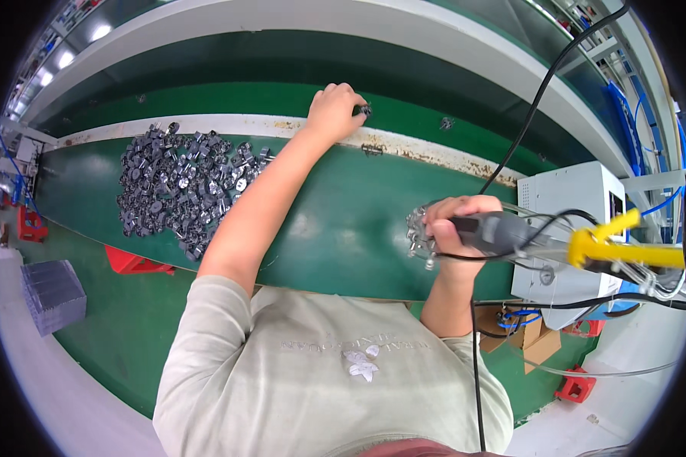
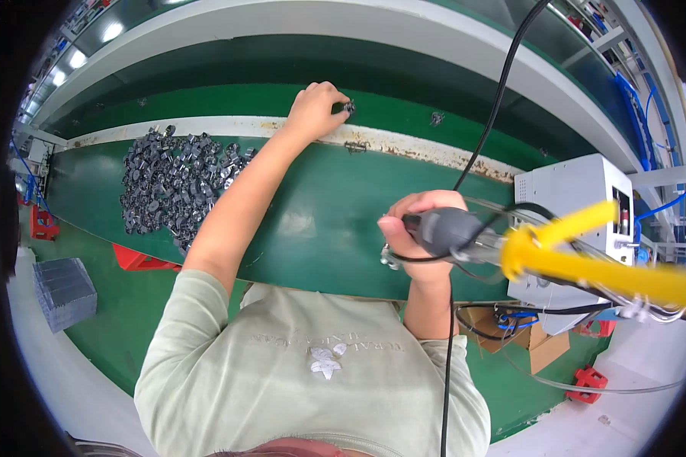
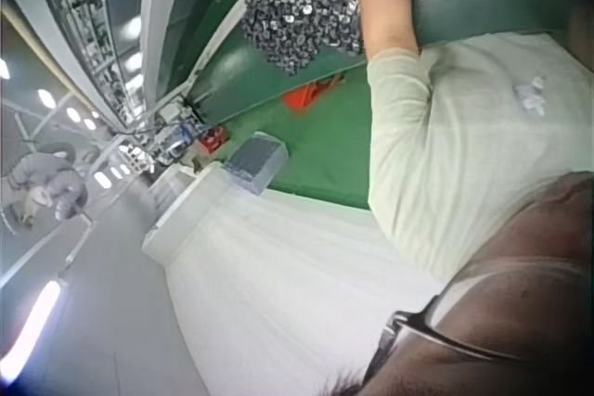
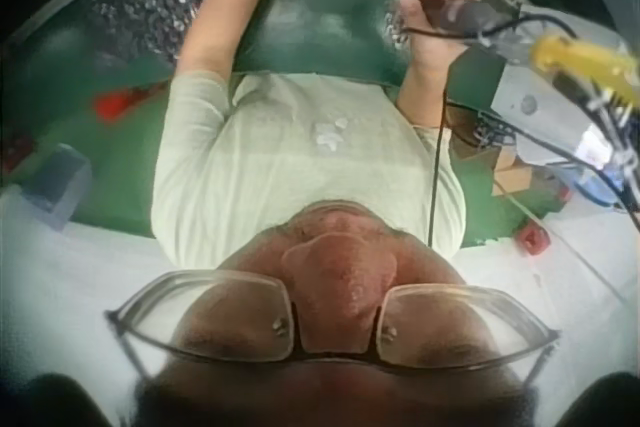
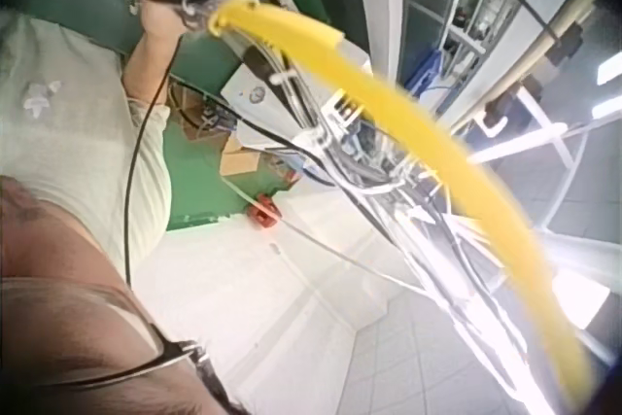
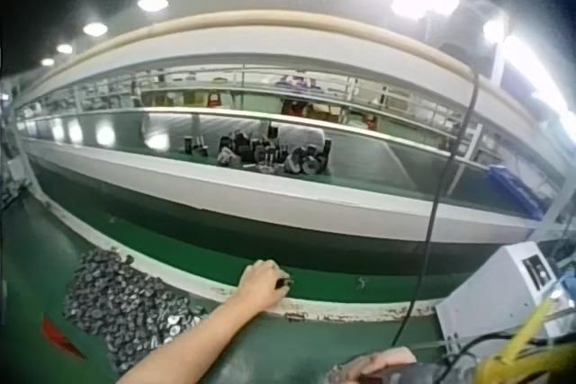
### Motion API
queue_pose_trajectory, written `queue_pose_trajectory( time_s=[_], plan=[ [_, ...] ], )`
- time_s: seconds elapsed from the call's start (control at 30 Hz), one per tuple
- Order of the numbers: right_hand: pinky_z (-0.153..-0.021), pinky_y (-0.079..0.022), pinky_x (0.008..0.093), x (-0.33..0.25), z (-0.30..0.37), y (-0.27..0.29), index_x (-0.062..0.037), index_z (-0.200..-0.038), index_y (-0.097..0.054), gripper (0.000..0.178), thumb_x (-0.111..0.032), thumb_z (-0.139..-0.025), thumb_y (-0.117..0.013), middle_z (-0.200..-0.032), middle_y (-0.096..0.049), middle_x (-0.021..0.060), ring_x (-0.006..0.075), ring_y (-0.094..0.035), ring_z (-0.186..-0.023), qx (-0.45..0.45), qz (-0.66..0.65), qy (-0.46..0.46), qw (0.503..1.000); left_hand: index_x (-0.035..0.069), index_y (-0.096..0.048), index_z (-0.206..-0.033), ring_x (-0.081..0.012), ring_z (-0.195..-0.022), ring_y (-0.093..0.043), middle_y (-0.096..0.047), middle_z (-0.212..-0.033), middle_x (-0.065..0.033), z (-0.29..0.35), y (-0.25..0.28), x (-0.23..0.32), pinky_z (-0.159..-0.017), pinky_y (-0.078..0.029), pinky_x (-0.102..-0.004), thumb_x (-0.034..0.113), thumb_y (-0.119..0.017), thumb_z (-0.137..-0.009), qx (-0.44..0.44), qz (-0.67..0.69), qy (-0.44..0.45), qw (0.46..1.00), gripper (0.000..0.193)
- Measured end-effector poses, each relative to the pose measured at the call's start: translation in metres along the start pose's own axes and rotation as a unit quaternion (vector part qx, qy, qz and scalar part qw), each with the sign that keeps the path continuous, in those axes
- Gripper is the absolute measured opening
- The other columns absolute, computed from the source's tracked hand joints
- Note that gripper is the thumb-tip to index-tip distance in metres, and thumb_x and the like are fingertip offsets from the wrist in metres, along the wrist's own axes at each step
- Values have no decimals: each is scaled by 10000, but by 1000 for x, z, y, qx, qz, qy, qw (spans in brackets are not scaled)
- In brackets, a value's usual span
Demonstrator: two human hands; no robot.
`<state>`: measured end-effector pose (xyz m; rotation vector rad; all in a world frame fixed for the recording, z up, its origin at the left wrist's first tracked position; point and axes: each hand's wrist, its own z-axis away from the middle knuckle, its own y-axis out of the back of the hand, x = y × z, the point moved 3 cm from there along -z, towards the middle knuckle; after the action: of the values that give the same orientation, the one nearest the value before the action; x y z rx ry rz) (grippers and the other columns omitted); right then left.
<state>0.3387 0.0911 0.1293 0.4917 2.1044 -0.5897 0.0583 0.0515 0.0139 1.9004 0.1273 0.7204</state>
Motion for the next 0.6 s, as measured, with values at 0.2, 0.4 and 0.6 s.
queue_pose_trajectory(
  time_s=[0.2, 0.4, 0.6],
  plan=[
    [-672, -522, 298, -5, 7, 0, -49, -952, -612, 360, 74, -719, -856, -832, -663, 84, 168, -640, -752, 48, 106, -85, 990, 135, -640, -1329, -331, -1307, -494, -554, -1394, -111, -51, -27, 2, -1056, -414, -539, 251, -718, -704, 25, -75, 11, 997, 640],
    [-728, -542, 310, -2, 10, -10, -55, -943, -617, 297, 72, -755, -808, -845, -683, 92, 167, -660, -803, 19, 104, -108, 989, 140, -508, -1462, -360, -1320, -523, -493, -1498, -153, -84, -83, 96, -1114, -422, -483, 108, -664, -856, -126, 114, -156, 973, 627],
    [-633, -524, 277, 7, 17, 1, -40, -921, -589, 319, 59, -741, -832, -782, -679, 79, 145, -636, -684, -4, 81, -41, 996, 94, -681, -1168, -349, -1120, -625, -640, -1187, -127, -99, -109, 85, -931, -547, -462, 175, -703, -878, -117, 53, -132, 983, 302]
  ],
)
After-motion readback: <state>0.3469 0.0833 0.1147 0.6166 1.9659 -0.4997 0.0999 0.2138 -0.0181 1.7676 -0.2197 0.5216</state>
